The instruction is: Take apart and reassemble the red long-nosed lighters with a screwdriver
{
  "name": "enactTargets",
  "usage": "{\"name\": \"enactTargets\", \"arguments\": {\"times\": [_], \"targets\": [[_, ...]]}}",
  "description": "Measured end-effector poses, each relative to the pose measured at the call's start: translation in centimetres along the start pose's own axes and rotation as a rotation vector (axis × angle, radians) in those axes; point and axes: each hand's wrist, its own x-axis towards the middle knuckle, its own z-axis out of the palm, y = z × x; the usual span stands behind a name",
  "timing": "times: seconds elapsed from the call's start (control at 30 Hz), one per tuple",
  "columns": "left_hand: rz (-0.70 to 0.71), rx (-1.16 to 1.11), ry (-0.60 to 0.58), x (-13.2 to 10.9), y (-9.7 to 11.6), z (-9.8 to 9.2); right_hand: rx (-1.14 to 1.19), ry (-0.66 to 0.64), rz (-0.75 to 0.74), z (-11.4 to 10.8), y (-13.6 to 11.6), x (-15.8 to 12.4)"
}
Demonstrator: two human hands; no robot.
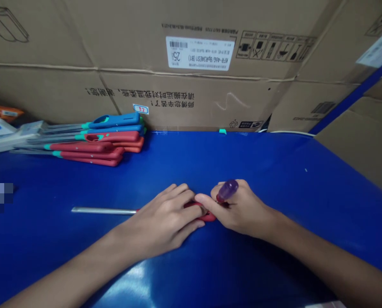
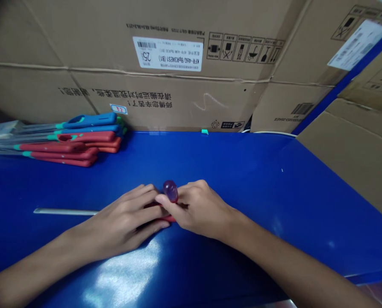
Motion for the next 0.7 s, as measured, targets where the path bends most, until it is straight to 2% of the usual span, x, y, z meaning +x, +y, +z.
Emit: {"name": "enactTargets", "arguments": {"times": [0.1,0.2,0.4,0.57,0.7], "targets": [[0.001,0.004,0.010,0.0,0.0,-0.1,0.028,-0.051,0.146,-0.6,-0.1,0.3],[0.003,-0.014,0.008,0.1,0.0,-0.2,0.047,-0.138,0.229,-1.7,-0.3,0.5],[0.002,-0.051,0.010,0.1,0.0,-0.2,0.151,-0.280,0.299,-3.4,-0.1,0.4],[-0.027,-0.077,-0.011,-0.1,0.1,-0.3,0.220,-0.297,0.347,-4.3,0.2,0.2],[-0.034,-0.087,-0.024,0.0,0.1,-0.2,0.265,-0.318,0.329,-4.8,0.1,0.1]]}}
